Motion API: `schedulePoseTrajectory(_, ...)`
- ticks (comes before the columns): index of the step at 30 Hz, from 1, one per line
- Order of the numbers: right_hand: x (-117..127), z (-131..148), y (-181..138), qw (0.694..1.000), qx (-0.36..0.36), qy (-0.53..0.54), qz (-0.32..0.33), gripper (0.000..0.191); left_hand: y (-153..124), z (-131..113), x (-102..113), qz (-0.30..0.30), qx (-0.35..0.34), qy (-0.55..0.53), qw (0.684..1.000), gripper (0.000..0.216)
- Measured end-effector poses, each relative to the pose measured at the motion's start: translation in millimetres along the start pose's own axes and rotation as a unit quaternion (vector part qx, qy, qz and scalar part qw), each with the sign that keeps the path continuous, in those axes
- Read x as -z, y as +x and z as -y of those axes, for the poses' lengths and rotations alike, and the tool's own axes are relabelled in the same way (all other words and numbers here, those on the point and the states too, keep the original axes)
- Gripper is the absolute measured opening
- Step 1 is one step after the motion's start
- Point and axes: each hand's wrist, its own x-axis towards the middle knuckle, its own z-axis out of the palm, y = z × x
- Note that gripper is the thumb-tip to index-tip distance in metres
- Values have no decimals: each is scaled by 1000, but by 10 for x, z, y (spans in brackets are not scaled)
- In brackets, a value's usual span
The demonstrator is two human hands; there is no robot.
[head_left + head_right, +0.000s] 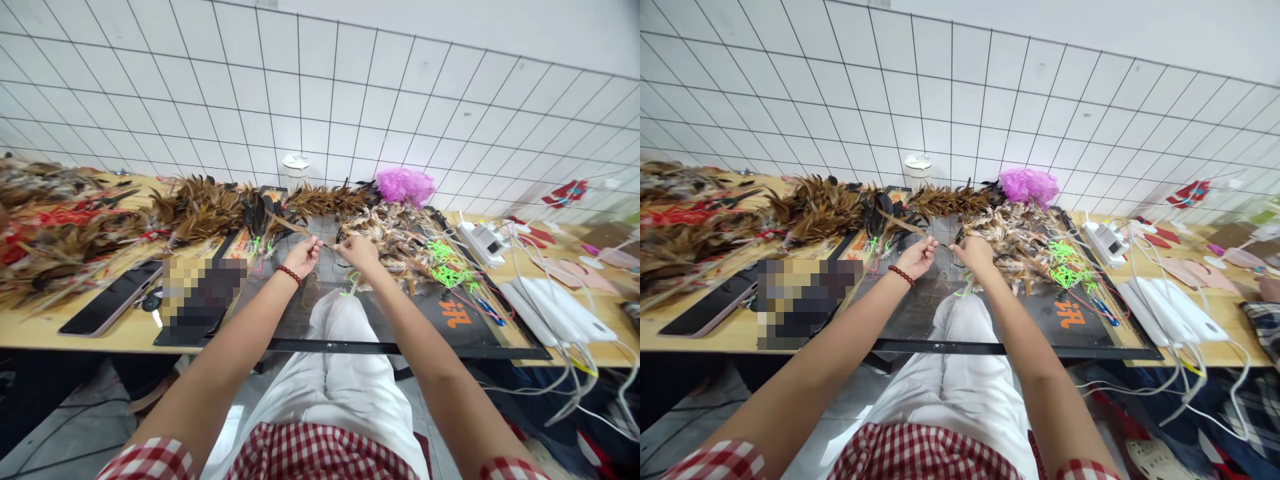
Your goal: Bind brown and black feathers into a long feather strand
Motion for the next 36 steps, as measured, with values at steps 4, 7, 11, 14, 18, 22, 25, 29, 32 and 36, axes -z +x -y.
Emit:
schedulePoseTrajectory(4,-148,162,122,997,-66,-18,29,23,-10,14,21,19,-4,29,999,11)
schedulePoseTrajectory(7,-165,95,207,997,-68,38,31,14,-14,24,46,51,-7,56,997,9)
schedulePoseTrajectory(11,-130,-75,199,991,-17,130,8,14,-51,60,33,83,-23,104,991,3)
schedulePoseTrajectory(14,-168,-155,113,960,-14,280,0,23,-87,124,-8,83,-47,172,980,5)
schedulePoseTrajectory(18,-260,-191,10,837,-81,541,-1,40,-75,212,-46,55,-112,259,958,13)
schedulePoseTrajectory(22,-305,-192,-19,808,-100,580,-28,43,-44,241,-62,-19,-192,291,937,12)
schedulePoseTrajectory(25,-325,-175,-31,822,-88,562,-26,43,-70,239,-78,2,-145,265,953,13)
schedulePoseTrajectory(29,-325,-121,-74,838,-42,545,0,38,-112,241,-94,11,-118,268,956,14)
schedulePoseTrajectory(32,-287,-80,-111,831,-21,556,-5,37,-118,238,-96,5,-121,280,952,13)
schedulePoseTrajectory(36,-230,-67,-140,833,-21,553,20,36,-124,223,-95,-1,-129,240,962,11)
